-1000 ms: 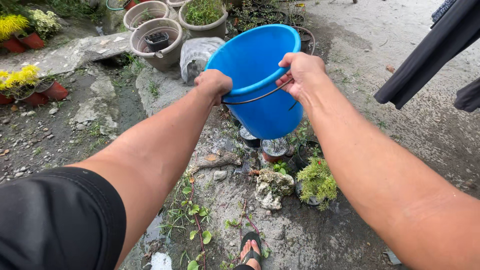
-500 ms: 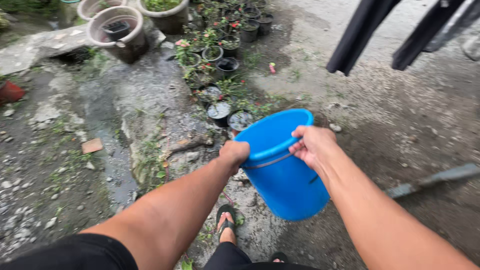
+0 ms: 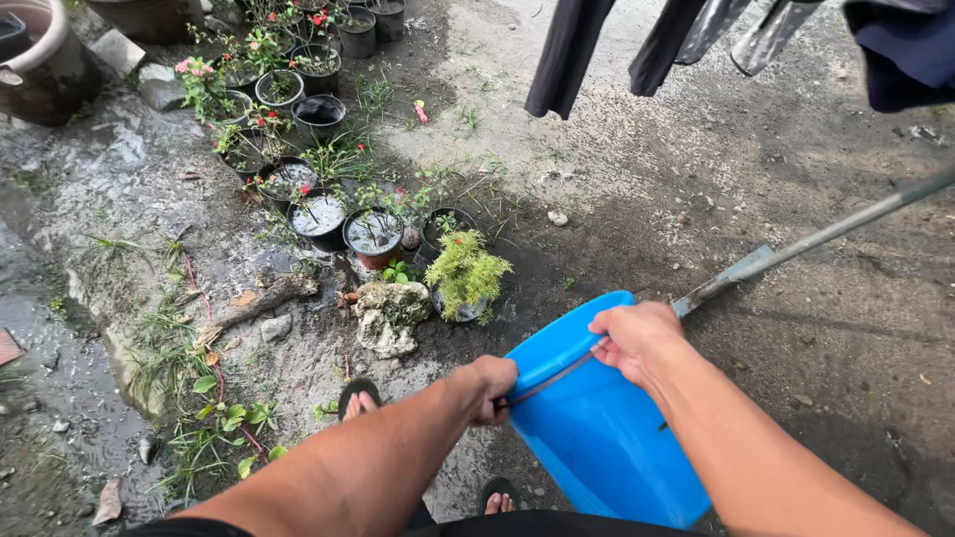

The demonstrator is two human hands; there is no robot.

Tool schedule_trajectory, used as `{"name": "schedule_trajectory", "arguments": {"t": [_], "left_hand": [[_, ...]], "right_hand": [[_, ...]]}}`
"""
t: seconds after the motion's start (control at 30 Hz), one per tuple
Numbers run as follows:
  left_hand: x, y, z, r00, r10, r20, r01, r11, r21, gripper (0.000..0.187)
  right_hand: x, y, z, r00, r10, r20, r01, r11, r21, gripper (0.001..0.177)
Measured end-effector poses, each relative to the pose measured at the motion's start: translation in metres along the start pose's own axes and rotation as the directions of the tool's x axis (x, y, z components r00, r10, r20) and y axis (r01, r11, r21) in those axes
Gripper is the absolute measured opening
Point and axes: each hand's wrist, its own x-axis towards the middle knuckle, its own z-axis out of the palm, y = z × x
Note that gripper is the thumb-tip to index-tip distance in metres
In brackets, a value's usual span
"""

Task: The person fills a bucket with soapy water from a tub, carries it to various locations, and pours the water onto the ground and over plants.

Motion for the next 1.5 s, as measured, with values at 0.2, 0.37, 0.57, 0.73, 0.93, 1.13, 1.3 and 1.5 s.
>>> {"name": "schedule_trajectory", "arguments": {"t": [0.2, 0.37, 0.57, 0.73, 0.93, 1.13, 1.3, 1.5], "left_hand": [[0.047, 0.134, -0.188, 0.971, 0.102, 0.216, -0.062, 0.981, -0.185, 0.036], [-0.023, 0.314, -0.398, 0.884, 0.434, 0.170, -0.383, 0.884, -0.267, 0.036], [-0.158, 0.439, -0.485, 0.640, 0.670, -0.377, -0.759, 0.628, -0.172, 0.023], [-0.241, 0.449, -0.462, 0.335, 0.628, -0.702, -0.780, 0.603, 0.166, 0.038], [-0.240, 0.416, -0.421, 0.343, 0.545, -0.765, -0.747, 0.652, 0.130, 0.074], [-0.130, 0.331, -0.349, 0.525, 0.579, -0.624, -0.566, 0.785, 0.252, 0.037], [-0.031, 0.238, -0.250, 0.871, 0.437, -0.222, -0.436, 0.898, 0.056, 0.008], [0.056, 0.158, -0.163, 0.949, 0.007, 0.316, -0.008, 1.000, 0.000, 0.030]], "right_hand": [[0.023, -0.113, 0.222, 0.973, -0.229, 0.042, 0.232, 0.962, -0.142, 0.015], [-0.028, -0.285, 0.406, 0.800, -0.557, 0.222, 0.591, 0.795, -0.135, 0.014], [-0.033, -0.400, 0.473, 0.569, -0.763, 0.307, 0.649, 0.646, 0.402, 0.014], [-0.002, -0.426, 0.466, 0.512, -0.730, 0.452, 0.468, 0.679, 0.565, 0.005], [0.034, -0.375, 0.437, 0.570, -0.584, 0.578, 0.245, 0.792, 0.559, 0.004], [0.046, -0.230, 0.336, 0.826, -0.360, 0.433, 0.132, 0.872, 0.472, 0.010], [-0.011, -0.134, 0.222, 0.984, -0.146, 0.099, 0.108, 0.940, 0.322, 0.006], [-0.009, -0.110, 0.186, 0.978, -0.124, -0.168, 0.152, 0.974, 0.166, 0.004]]}}
